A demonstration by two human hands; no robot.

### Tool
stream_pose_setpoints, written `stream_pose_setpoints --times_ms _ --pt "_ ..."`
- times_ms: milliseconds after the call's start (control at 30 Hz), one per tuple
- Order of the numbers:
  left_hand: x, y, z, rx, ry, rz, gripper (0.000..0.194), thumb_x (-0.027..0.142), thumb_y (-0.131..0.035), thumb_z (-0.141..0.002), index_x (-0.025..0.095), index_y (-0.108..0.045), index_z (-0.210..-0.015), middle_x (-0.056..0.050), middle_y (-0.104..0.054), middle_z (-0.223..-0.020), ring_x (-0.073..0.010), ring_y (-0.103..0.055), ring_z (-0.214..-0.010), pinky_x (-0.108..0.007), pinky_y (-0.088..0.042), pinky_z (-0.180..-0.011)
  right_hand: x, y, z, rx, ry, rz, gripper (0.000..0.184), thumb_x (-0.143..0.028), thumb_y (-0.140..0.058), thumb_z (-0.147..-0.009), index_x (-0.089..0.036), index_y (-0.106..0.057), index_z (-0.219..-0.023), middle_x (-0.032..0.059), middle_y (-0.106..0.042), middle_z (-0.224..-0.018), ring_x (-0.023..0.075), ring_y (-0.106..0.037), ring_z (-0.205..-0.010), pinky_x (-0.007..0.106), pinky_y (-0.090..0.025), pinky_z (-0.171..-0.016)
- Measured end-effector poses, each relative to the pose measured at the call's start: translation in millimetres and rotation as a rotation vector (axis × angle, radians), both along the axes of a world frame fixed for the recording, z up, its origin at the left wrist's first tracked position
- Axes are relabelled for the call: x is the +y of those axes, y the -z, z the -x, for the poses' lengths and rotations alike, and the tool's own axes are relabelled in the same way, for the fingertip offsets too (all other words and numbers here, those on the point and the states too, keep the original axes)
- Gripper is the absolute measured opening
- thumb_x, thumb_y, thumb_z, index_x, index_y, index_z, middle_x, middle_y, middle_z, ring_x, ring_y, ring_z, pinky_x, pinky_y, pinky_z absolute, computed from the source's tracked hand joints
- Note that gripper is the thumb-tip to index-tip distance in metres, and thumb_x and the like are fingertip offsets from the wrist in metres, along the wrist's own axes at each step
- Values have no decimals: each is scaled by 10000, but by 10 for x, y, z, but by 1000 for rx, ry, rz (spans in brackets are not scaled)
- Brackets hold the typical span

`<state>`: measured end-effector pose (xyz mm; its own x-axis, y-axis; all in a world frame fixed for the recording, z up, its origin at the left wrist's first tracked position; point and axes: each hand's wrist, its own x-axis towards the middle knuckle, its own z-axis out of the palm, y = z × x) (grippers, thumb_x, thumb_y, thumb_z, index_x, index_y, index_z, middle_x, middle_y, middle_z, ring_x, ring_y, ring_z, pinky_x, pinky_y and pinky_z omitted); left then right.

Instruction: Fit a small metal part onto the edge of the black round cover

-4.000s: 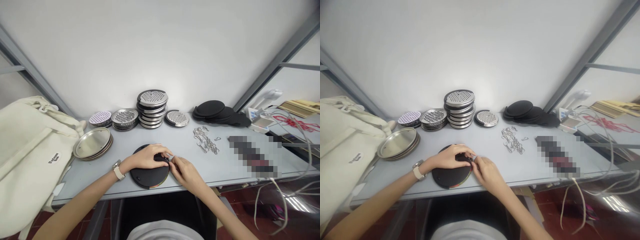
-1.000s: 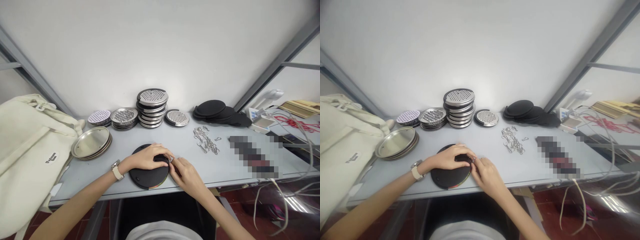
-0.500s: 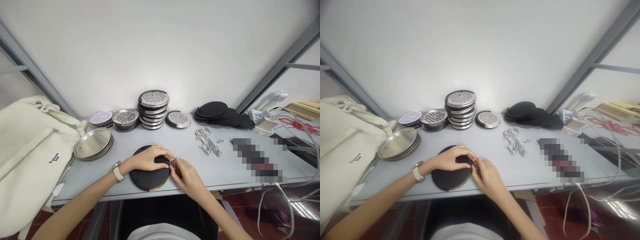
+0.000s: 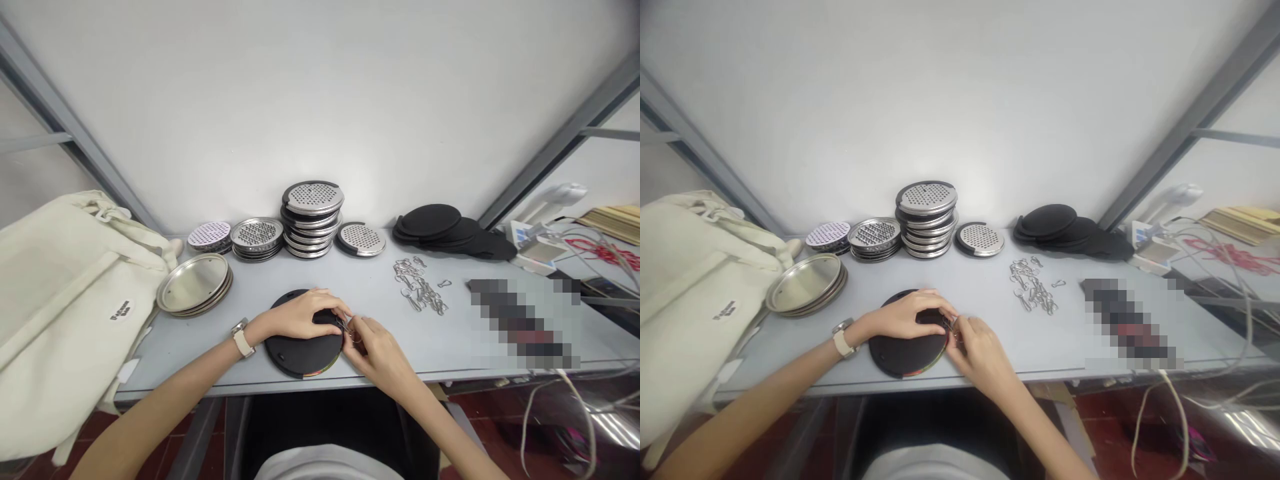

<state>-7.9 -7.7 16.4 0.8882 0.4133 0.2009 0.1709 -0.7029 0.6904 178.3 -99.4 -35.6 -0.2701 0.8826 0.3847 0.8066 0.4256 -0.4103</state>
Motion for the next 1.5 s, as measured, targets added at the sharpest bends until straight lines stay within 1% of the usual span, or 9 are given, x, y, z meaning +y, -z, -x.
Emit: stream_pose_setpoints --times_ms 200,400,600,800,1000,1133,1333,1500 --pt "0 -6 5 -15 14 -15 274 211 -650 -822 200 -609 -1093 -41 -676 -1069 -174 -579 -1037 -324 -371 -998 -8 -17 -1 -43 -18 6 137 -183 -432 -894 -208 -426 -760 3 -506 -671 161 -495 -624 272 -380 -581" --pt "0 -17 15 -19 29 -36 224 222 -634 -838 180 -613 -1057 -44 -675 -1040 -169 -574 -1010 -316 -369 -999 -12 -13 -1 -58 -32 20 157 -193 -411 -918 -206 -430 -762 9 -513 -686 165 -496 -644 279 -372 -592" --pt "0 -25 9 -5 30 -44 182 202 -624 -841 169 -620 -1020 -47 -675 -992 -166 -572 -972 -300 -401 -948 -14 -13 -6 -88 -42 -1 195 -203 -355 -952 -198 -460 -788 19 -516 -688 172 -495 -646 291 -365 -601" --pt "11 -2 -1 -11 37 -67 111 203 -613 -847 168 -631 -950 -41 -673 -945 -163 -571 -950 -300 -402 -934 -11 -16 -6 -60 -29 26 207 -231 -357 -963 -205 -432 -772 13 -510 -688 169 -486 -646 287 -353 -602" --pt "10 -7 1 -6 24 -60 108 237 -571 -883 177 -635 -945 -42 -676 -960 -168 -573 -965 -308 -400 -942 -30 -56 -3 -40 -27 69 184 -218 -353 -953 -208 -412 -780 16 -514 -707 173 -488 -661 289 -359 -613" --pt "8 -11 -1 -12 30 -74 115 193 -524 -905 169 -631 -941 -37 -679 -957 -151 -583 -945 -310 -377 -976 -39 -70 -10 -20 -24 81 172 -216 -354 -946 -211 -403 -781 15 -508 -703 175 -487 -654 291 -365 -612" --pt "7 1 -3 -30 -13 -81 94 201 -550 -892 177 -640 -908 -24 -682 -932 -150 -575 -933 -309 -377 -971 -36 -65 -3 38 -8 101 129 -230 -357 -951 -207 -416 -839 17 -517 -718 174 -500 -665 285 -376 -612" --pt "10 27 -9 -14 -71 -104 128 213 -534 -904 198 -661 -893 -13 -690 -933 -148 -589 -931 -341 -323 -1032 -31 -54 -4 70 23 104 112 -238 -362 -955 -205 -434 -876 19 -533 -733 170 -513 -663 278 -387 -615"
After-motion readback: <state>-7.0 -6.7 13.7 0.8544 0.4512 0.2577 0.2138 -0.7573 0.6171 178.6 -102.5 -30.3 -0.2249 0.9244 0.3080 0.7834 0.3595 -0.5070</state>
